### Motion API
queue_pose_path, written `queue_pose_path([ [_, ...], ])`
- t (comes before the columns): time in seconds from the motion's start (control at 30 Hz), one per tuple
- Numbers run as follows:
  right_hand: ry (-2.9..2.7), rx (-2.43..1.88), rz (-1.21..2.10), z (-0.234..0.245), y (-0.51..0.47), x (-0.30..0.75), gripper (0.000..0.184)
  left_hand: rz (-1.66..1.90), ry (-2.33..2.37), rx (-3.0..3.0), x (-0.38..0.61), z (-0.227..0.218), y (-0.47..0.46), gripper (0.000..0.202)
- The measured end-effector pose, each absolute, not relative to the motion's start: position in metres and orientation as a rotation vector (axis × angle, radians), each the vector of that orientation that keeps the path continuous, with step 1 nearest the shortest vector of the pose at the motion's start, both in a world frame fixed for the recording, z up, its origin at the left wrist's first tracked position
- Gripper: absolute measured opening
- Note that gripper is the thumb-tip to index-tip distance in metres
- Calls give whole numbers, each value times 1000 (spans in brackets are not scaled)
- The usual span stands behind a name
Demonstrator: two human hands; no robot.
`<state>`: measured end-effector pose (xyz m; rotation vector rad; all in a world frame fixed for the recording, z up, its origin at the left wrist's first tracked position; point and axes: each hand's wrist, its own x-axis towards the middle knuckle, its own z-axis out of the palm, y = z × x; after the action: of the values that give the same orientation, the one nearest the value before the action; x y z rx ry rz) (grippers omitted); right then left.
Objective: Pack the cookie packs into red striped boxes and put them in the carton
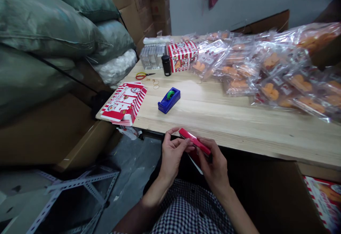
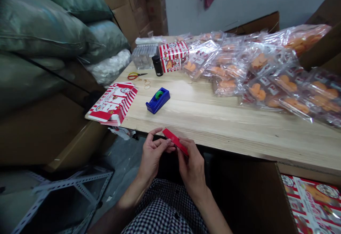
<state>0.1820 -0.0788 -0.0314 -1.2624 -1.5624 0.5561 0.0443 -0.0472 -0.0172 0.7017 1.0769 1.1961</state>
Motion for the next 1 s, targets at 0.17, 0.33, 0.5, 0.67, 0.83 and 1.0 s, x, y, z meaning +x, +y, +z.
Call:
queue_pose_path([
  [0.17, -1802, -1190, 519, -31, -74, 190, 52, 1194, 1067, 683, 48, -23, -49, 59],
  [0.33, -1763, -1220, 660, -30, -68, 196, 47, 1147, 1084, 716, 48, -26, -46, 64],
  [0.5, -1702, -1211, 709, -23, -68, 200, 45, 1101, 1250, 990, 43, -35, -43, 73],
  [0.67, -1538, -1222, 821, -6, -69, 214, 37, 1099, 1417, 1326, 35, -42, -38, 49],
  [0.83, -1256, -1194, 1043, -12, -59, 239, 23, 978, 1192, 1532, 21, -29, -26, 37],
  [1.0, -914, -1200, 1088, -32, -49, 251, 21, 728, 1042, 1442, 17, -15, -24, 51],
])
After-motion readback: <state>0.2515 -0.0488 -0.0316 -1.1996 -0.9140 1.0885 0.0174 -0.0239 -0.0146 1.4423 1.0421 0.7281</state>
